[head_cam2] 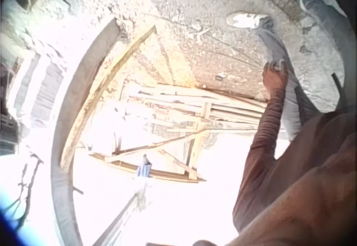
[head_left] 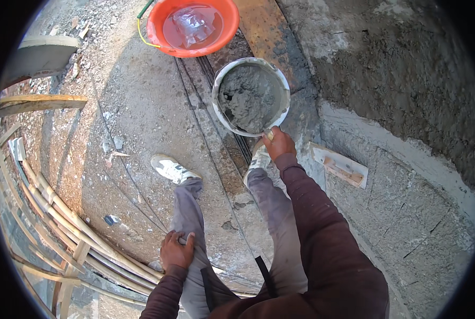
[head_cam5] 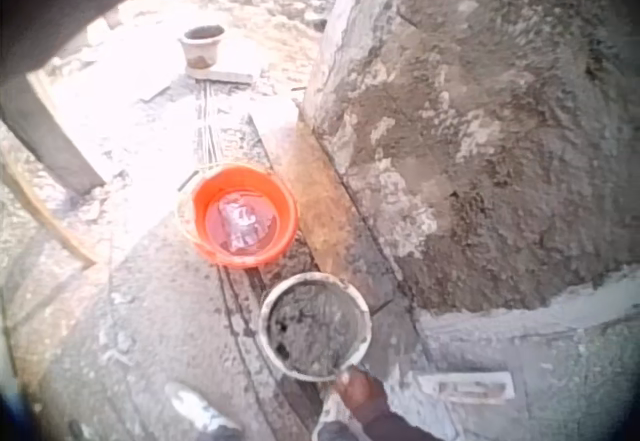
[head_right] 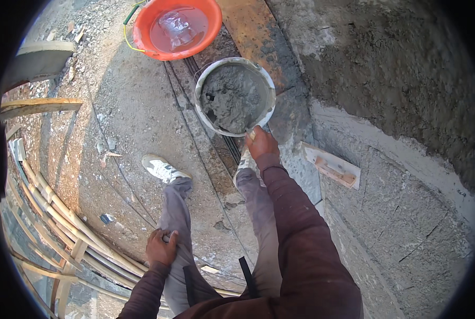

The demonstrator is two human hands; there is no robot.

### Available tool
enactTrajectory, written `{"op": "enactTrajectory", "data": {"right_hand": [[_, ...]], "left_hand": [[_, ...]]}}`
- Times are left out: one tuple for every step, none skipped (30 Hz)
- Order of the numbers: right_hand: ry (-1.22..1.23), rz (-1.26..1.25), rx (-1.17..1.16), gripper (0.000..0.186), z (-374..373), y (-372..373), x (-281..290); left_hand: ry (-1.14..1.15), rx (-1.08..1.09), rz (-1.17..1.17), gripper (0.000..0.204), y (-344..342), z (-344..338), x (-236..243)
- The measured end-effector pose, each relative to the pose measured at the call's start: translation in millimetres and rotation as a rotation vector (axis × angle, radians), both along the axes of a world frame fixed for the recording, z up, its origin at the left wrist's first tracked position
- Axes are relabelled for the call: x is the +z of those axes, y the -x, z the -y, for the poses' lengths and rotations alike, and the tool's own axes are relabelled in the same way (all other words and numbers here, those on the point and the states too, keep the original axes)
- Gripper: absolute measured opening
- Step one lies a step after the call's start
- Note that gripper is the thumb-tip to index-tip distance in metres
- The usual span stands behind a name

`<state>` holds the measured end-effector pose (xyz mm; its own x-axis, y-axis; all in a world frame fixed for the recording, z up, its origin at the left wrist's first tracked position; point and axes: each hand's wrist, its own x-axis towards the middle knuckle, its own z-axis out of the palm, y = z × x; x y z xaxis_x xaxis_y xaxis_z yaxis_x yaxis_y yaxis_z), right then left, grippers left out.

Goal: The person repeatedly scoops mortar from a bucket using a trowel and applies it onto the concrete wall.

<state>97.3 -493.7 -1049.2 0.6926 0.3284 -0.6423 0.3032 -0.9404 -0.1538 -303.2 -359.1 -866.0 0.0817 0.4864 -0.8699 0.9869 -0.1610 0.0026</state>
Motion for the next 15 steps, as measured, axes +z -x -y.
{"op": "enactTrajectory", "data": {"right_hand": [[-0.061,0.033,0.029,0.037,5,-6,13],[-0.121,0.064,0.059,0.033,7,-13,29],[-0.13,0.082,0.059,0.033,10,-20,45],[-0.229,0.078,0.117,0.032,4,-26,71],[-0.327,0.073,0.174,0.03,-4,-33,98],[-0.39,0.027,0.229,0.03,-17,-39,125],[-0.454,-0.03,0.283,0.03,-31,-42,150],[-0.563,-0.086,0.322,0.029,-42,-49,171],[-0.676,-0.152,0.361,0.028,-51,-54,186],[-0.681,-0.153,0.36,0.028,-61,-59,195],[-0.78,-0.343,0.386,0.03,-70,-67,197],[-0.877,-0.544,0.408,0.033,-75,-76,194],[-0.878,-0.548,0.405,0.033,-74,-88,183],[-0.837,-0.795,0.321,0.034,-75,-101,166],[-0.785,-1.045,0.231,0.035,-78,-113,148]], "left_hand": [[-0.01,-0.001,0.019,0.05,-6,1,0],[-0.007,-0.014,0.0,0.051,-12,5,0],[-0.004,-0.026,-0.02,0.052,-19,9,2],[-0.012,-0.028,-0.001,0.052,-23,12,4],[-0.018,-0.028,-0.028,0.052,-24,14,7],[-0.025,-0.028,-0.052,0.052,-27,16,9],[-0.032,-0.031,-0.042,0.052,-27,19,10],[-0.042,-0.016,-0.056,0.052,-28,23,9],[-0.055,0.0,-0.079,0.051,-31,26,8],[-0.077,-0.008,-0.08,0.05,-35,30,9],[-0.079,-0.01,-0.079,0.05,-43,32,8],[-0.091,-0.006,-0.11,0.049,-48,33,10],[-0.102,-0.004,-0.139,0.047,-53,33,10],[-0.105,-0.003,-0.147,0.047,-54,32,8],[-0.148,-0.019,-0.136,0.045,-51,29,10]]}}
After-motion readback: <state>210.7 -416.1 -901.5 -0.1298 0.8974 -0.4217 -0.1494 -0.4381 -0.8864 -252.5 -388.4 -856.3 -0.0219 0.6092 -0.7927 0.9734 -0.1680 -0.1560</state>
